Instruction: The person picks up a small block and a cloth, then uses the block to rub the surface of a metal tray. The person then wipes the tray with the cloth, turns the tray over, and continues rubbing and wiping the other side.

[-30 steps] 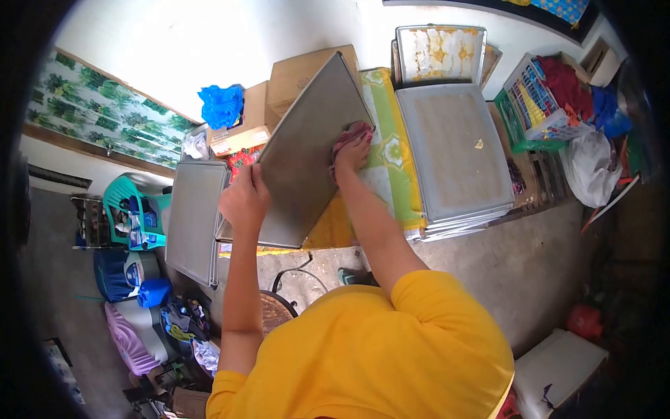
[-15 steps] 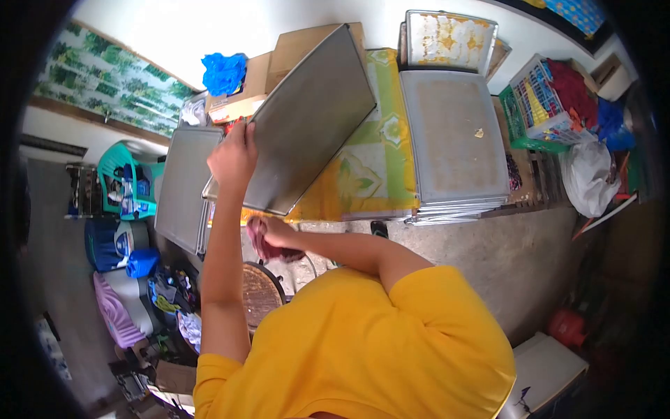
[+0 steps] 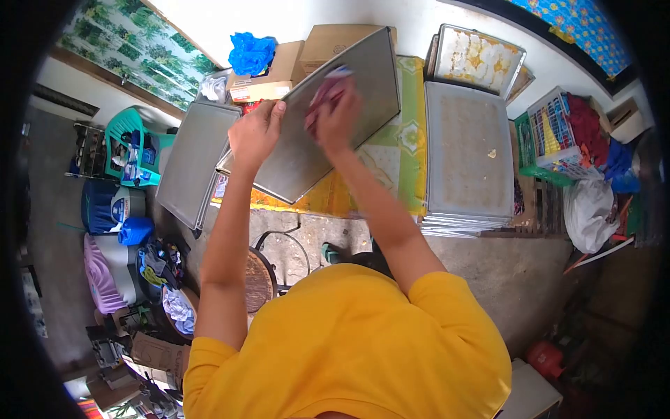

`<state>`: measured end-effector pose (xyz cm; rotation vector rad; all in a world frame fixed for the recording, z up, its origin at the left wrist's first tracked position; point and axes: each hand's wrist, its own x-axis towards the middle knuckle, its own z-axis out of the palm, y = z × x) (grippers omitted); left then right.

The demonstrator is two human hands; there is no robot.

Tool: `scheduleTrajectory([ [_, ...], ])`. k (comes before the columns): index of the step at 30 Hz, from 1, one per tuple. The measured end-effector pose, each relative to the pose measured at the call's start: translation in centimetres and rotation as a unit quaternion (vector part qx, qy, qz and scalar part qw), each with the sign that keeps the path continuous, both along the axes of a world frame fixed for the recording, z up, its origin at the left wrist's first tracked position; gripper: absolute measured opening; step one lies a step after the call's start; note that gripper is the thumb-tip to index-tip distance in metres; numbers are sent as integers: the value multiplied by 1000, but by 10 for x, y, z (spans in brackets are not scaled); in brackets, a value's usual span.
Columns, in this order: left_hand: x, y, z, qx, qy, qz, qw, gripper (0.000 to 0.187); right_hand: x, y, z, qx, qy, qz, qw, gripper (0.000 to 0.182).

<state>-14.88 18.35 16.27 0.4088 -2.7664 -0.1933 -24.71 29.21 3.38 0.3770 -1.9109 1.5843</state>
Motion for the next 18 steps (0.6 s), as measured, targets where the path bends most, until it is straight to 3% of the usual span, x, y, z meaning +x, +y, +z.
scheduleTrajectory([
  [1,-1,-1,-2,-1,4,4,1000,38,24,-15,-13,37,11,15,999,47],
  [2,-3,-3,-2,-2,10,9,1000,38,45,-41,-72,86,-41,166,981,42],
  [4,-5,-4,-3,-2,6,27,1000,37,103,-43,-120,223,70,272,934,35],
  [5,-6,-3,-2,-4,-4,38,999,37,135,-29,-115,301,230,219,899,33],
  [7,-7,-4,-1,-14,1,42,999,35,153,-12,-147,381,247,295,841,35],
  [10,-4,-4,-7,-10,22,27,999,31,143,-22,-124,322,195,327,867,39],
  [14,-7,-7,-3,34,17,13,999,28,130,-59,16,186,188,254,930,37],
  [17,-5,-9,-1,51,-3,-7,999,26,152,-64,45,162,74,313,933,39],
  [18,-4,-6,5,54,-24,1,998,25,153,-68,28,192,93,323,922,43],
])
